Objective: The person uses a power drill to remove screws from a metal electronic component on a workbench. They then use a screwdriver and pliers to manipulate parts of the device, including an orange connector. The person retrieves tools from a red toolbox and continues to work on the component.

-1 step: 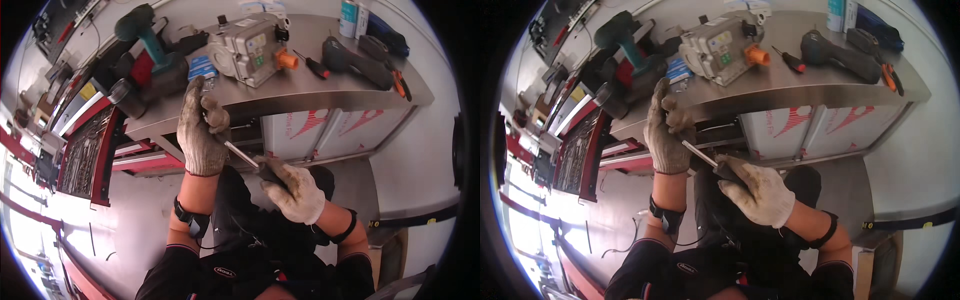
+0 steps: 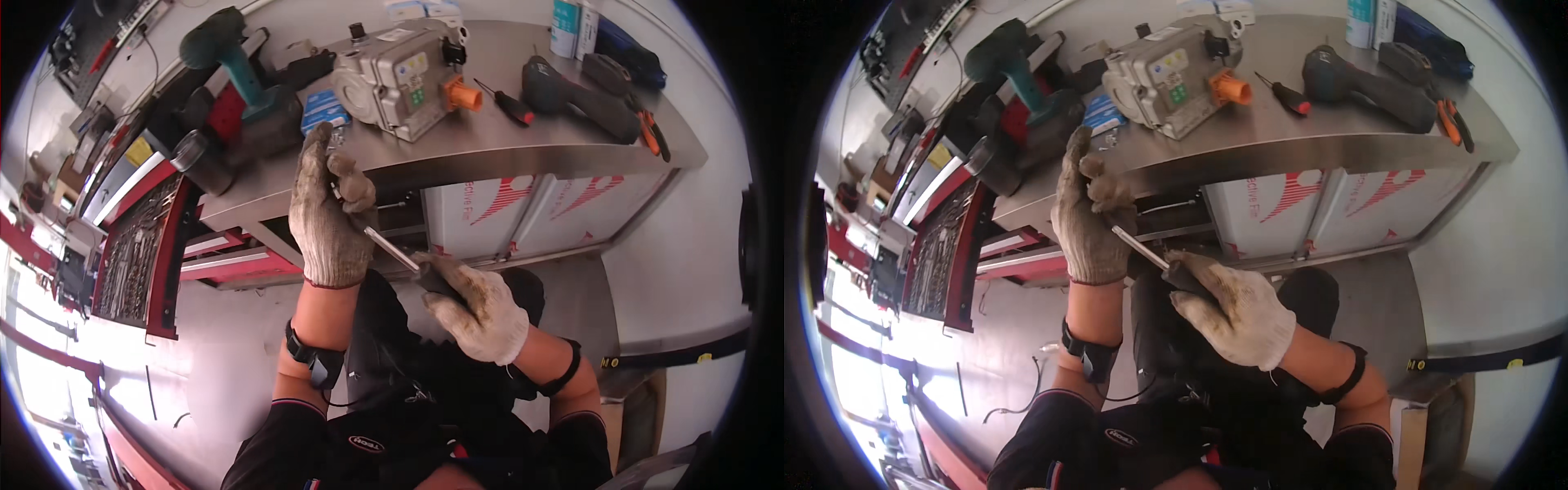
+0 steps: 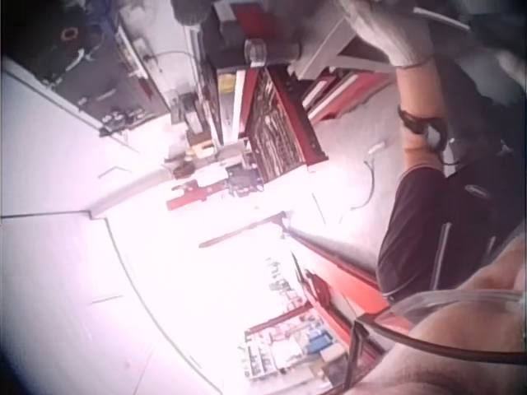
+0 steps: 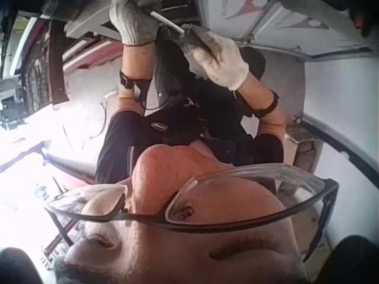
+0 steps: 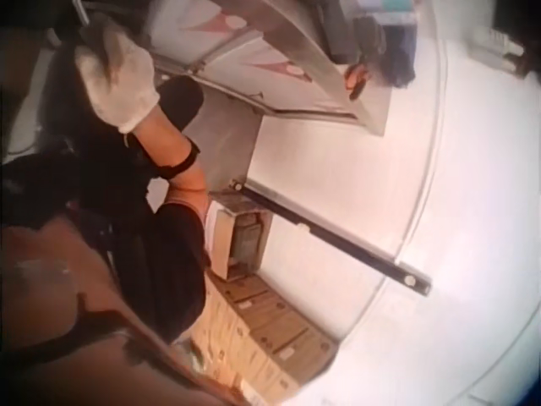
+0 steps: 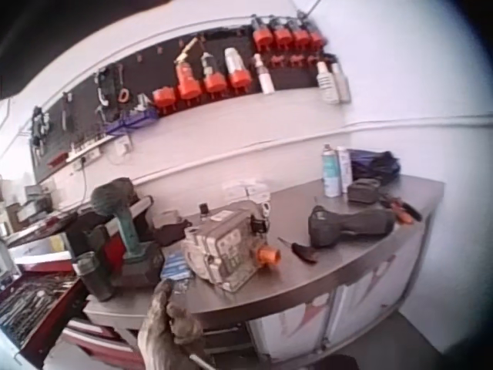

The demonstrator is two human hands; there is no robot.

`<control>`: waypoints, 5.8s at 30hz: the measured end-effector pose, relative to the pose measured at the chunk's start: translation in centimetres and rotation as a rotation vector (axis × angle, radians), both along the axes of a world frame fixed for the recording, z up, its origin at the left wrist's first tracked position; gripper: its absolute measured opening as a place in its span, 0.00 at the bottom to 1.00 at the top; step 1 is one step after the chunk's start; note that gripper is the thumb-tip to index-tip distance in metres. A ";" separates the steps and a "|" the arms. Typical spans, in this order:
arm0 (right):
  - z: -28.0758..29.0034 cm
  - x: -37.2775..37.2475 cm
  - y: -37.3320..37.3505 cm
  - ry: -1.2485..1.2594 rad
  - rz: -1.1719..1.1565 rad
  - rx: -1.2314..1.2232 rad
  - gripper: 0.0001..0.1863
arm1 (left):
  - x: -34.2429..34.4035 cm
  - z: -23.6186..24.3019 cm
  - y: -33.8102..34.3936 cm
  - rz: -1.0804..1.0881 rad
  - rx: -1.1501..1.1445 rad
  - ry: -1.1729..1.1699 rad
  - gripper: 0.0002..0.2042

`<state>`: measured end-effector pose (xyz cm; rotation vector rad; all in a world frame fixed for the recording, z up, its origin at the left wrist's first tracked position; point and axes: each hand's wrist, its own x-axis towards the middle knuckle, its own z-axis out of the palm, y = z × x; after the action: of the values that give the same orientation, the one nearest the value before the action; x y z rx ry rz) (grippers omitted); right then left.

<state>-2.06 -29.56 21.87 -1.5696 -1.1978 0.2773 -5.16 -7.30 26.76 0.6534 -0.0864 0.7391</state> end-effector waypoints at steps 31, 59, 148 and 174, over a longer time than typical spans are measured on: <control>1.4 5.0 -3.4 0.257 -0.373 0.180 0.31 | 5.5 3.3 0.5 0.477 1.005 0.004 0.23; 8.4 15.5 -2.4 -0.048 -0.457 -0.002 0.23 | 20.8 13.1 9.7 0.135 2.005 0.725 0.32; 6.9 15.5 0.8 -0.145 -0.685 0.638 0.17 | 21.8 14.0 7.9 0.108 2.096 0.627 0.27; 7.1 15.9 -1.4 -0.288 -0.686 0.348 0.16 | 19.6 14.9 6.0 0.135 2.101 0.688 0.26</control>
<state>13.81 -30.98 29.00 -1.6346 -0.7906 -0.5890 14.46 -1.31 41.67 2.8868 -0.1696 0.2465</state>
